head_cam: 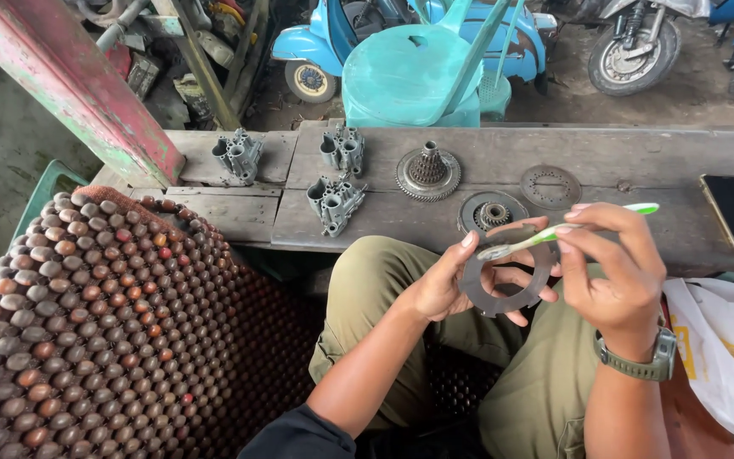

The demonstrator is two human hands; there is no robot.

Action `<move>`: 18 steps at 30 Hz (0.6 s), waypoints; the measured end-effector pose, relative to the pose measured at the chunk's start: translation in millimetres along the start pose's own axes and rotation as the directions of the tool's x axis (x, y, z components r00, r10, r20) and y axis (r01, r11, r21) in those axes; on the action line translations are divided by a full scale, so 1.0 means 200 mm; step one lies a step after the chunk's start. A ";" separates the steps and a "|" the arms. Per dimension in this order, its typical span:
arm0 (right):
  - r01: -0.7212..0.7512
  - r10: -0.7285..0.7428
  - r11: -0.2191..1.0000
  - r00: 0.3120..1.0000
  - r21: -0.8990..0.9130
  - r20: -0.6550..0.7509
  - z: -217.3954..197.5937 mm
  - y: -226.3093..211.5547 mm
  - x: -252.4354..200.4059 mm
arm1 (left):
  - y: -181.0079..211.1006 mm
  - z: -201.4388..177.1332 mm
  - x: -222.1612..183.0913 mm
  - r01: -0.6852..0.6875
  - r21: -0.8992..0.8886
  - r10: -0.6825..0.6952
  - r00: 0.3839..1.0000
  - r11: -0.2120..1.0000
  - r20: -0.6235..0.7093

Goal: Cleaning motorcycle clutch plates and components using a small brush to remove dirt and residue.

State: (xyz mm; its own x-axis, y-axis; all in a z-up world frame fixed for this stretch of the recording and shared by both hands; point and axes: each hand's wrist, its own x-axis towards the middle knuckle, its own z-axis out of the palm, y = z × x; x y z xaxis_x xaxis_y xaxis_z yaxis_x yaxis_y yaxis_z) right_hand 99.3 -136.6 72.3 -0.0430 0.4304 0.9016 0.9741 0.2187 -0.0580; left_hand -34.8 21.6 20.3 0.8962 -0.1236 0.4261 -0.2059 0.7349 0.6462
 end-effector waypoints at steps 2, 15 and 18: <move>-0.006 0.006 1.000 1.000 0.000 -0.010 0.00 0.00 0.00 | 0.01 0.00 -0.01 0.004 0.023 -0.004 1.000 1.000 -0.001; -0.062 0.058 0.997 0.994 -0.037 -0.093 -0.02 0.01 -0.03 | 0.01 0.00 -0.01 0.040 0.064 -0.038 0.999 0.997 -0.020; -0.082 0.079 0.996 0.993 -0.036 -0.091 -0.01 0.01 -0.02 | 0.02 0.01 0.00 0.059 0.111 -0.056 0.998 0.992 -0.037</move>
State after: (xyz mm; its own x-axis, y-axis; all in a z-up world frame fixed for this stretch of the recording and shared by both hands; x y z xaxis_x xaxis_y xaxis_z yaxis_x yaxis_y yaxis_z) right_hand 101.1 -140.0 69.5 0.0541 0.3649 0.9295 0.9817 0.1508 -0.1163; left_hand -37.2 23.3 24.7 0.9200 -0.1398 0.3661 -0.1947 0.6478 0.7365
